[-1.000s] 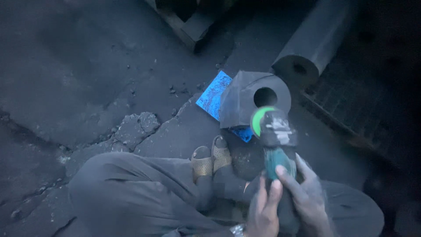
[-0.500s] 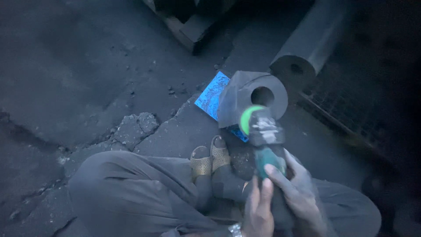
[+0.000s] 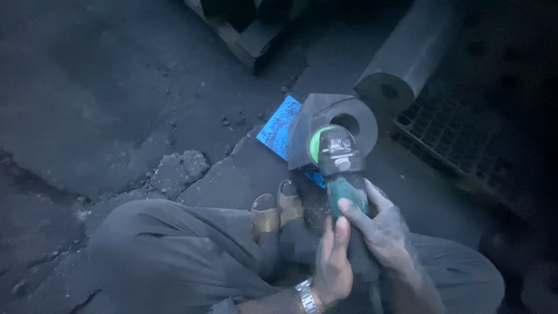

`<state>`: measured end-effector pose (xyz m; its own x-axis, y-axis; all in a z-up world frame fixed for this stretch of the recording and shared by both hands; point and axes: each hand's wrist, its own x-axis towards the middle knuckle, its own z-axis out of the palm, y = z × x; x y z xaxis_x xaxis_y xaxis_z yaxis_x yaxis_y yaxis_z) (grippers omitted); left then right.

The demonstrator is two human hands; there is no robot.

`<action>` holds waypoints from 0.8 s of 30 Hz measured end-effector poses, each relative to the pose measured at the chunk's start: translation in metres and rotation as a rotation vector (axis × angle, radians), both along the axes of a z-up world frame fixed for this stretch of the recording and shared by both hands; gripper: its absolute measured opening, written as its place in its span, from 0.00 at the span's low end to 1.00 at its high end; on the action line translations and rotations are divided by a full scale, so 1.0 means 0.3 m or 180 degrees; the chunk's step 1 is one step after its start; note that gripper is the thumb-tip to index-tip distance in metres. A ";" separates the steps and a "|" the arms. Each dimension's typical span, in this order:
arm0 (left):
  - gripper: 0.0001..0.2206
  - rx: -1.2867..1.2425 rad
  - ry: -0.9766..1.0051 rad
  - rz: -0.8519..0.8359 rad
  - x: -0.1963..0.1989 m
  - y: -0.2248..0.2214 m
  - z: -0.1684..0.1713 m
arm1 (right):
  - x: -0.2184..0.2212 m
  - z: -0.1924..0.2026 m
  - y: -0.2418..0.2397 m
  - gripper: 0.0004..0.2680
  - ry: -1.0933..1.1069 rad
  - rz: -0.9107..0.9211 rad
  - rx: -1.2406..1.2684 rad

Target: Use an angle grinder to smooth and shape the edges of a cylindrical plastic or rubber component.

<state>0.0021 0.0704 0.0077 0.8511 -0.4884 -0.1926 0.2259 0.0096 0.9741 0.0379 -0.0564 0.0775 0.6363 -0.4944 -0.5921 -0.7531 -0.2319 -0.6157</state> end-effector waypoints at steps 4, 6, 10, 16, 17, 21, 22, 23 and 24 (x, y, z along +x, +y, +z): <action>0.29 -0.0188 0.1231 -0.0271 0.087 -0.002 0.098 | -0.086 -0.073 -0.028 0.24 -0.0209 -0.0452 0.0266; 0.29 0.0197 0.0956 -0.0560 0.099 0.004 0.112 | -0.109 -0.079 -0.037 0.22 -0.0813 -0.0514 0.0310; 0.30 -0.0073 0.0937 -0.0356 0.078 0.004 0.066 | -0.049 -0.050 -0.010 0.23 -0.0638 -0.0699 0.0501; 0.31 -0.0090 0.1182 -0.0287 0.088 -0.016 0.054 | -0.045 -0.033 -0.016 0.23 -0.0739 -0.0417 0.0327; 0.31 0.0030 0.0728 -0.0417 0.054 -0.017 0.012 | -0.060 -0.031 -0.018 0.23 -0.0771 -0.0641 0.0412; 0.31 0.0031 0.0232 -0.0386 0.049 -0.009 0.038 | -0.094 -0.085 -0.047 0.23 -0.0656 -0.0551 0.0139; 0.31 0.0030 0.0230 -0.0393 0.071 -0.011 0.050 | -0.058 -0.063 -0.039 0.23 -0.0658 -0.0558 0.0138; 0.30 -0.0124 0.0627 -0.0221 0.095 -0.015 0.061 | -0.019 -0.041 -0.031 0.24 -0.0449 -0.0270 0.0063; 0.29 -0.0278 0.1023 -0.0047 0.120 -0.017 0.073 | 0.020 -0.018 -0.023 0.24 -0.0239 0.0019 -0.0011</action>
